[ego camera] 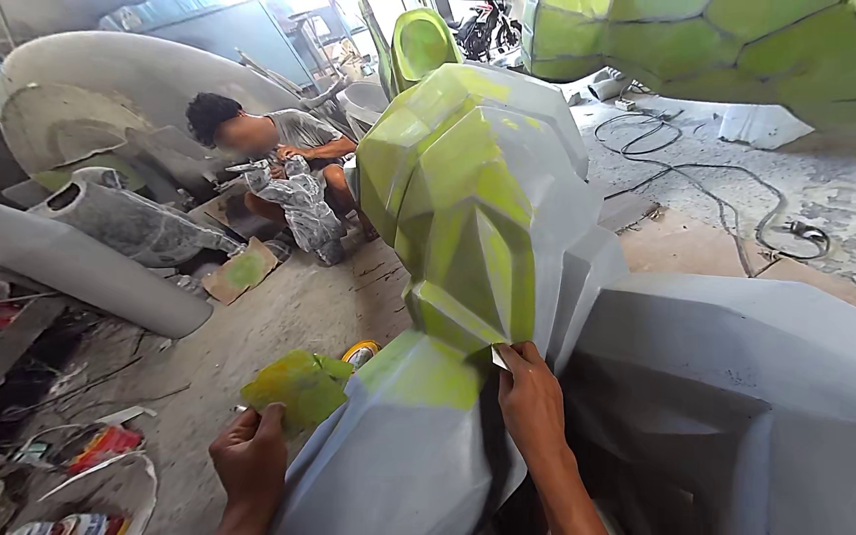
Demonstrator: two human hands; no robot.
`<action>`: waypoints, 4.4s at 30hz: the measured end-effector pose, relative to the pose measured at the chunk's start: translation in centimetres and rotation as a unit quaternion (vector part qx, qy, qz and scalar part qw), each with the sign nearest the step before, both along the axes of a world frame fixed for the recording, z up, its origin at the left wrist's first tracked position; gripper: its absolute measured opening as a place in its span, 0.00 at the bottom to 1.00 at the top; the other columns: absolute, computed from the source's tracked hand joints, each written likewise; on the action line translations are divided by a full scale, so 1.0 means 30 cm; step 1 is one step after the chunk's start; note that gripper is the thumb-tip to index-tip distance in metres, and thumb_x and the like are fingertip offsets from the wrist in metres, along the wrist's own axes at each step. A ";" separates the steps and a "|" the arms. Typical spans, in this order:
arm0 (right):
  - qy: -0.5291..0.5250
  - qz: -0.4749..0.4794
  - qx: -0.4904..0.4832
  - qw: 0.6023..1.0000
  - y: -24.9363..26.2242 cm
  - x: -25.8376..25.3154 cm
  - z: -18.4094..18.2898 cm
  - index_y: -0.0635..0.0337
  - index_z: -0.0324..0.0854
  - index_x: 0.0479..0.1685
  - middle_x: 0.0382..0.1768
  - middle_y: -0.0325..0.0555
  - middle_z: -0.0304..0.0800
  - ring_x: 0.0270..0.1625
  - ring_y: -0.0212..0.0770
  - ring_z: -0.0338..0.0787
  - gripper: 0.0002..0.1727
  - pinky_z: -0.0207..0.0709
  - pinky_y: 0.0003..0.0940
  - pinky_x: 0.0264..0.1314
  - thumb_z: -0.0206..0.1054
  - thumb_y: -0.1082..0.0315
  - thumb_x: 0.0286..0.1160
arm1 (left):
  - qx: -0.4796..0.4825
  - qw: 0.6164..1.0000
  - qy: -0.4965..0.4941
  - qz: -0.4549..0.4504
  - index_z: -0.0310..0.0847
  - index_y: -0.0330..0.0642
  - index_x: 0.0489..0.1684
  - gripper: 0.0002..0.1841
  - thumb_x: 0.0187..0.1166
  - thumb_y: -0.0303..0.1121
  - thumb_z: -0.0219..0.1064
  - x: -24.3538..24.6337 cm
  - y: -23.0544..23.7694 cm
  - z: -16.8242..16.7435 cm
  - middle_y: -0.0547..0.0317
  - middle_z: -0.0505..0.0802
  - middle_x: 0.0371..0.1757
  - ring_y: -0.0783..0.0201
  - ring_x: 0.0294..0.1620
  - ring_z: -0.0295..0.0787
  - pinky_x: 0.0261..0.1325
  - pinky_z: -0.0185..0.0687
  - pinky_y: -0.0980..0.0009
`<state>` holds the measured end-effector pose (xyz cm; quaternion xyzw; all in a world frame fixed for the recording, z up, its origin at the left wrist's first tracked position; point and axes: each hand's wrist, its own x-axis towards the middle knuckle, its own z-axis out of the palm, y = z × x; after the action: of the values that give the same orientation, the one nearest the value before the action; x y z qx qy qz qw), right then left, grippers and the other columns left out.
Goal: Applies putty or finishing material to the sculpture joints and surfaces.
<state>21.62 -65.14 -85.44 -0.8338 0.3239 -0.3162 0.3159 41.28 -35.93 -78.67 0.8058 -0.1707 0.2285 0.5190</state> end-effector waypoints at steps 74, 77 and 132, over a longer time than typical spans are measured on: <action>-0.068 -0.046 -0.174 0.981 0.041 0.010 -0.168 0.33 0.89 0.67 0.67 0.39 0.88 0.74 0.48 0.82 0.29 0.77 0.48 0.74 0.67 0.74 0.66 | -0.018 1.000 0.008 0.004 0.79 0.44 0.18 0.13 0.76 0.27 0.63 0.007 0.002 0.003 0.73 0.80 0.14 0.80 0.16 0.78 0.22 0.75 0.81; -0.038 -0.053 -0.177 0.982 0.041 0.006 -0.164 0.32 0.88 0.68 0.68 0.39 0.87 0.74 0.48 0.81 0.30 0.76 0.48 0.74 0.67 0.74 0.67 | -0.021 1.000 0.008 0.001 0.80 0.44 0.19 0.12 0.77 0.26 0.63 0.006 0.002 -0.001 0.73 0.81 0.15 0.81 0.17 0.78 0.23 0.75 0.82; 0.169 0.100 -0.175 0.965 -0.024 -0.135 -0.023 0.41 0.93 0.40 0.77 0.19 0.81 0.61 0.39 0.89 0.13 0.78 0.47 0.58 0.60 0.62 0.73 | -0.019 1.000 0.000 -0.008 0.82 0.42 0.19 0.12 0.77 0.27 0.63 -0.006 -0.002 0.006 0.73 0.81 0.14 0.82 0.15 0.76 0.21 0.72 0.83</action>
<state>17.57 -65.86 -86.12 -0.9456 0.2269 -0.1891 0.1362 41.11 -36.00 -78.48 0.7945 -0.1729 0.2279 0.5356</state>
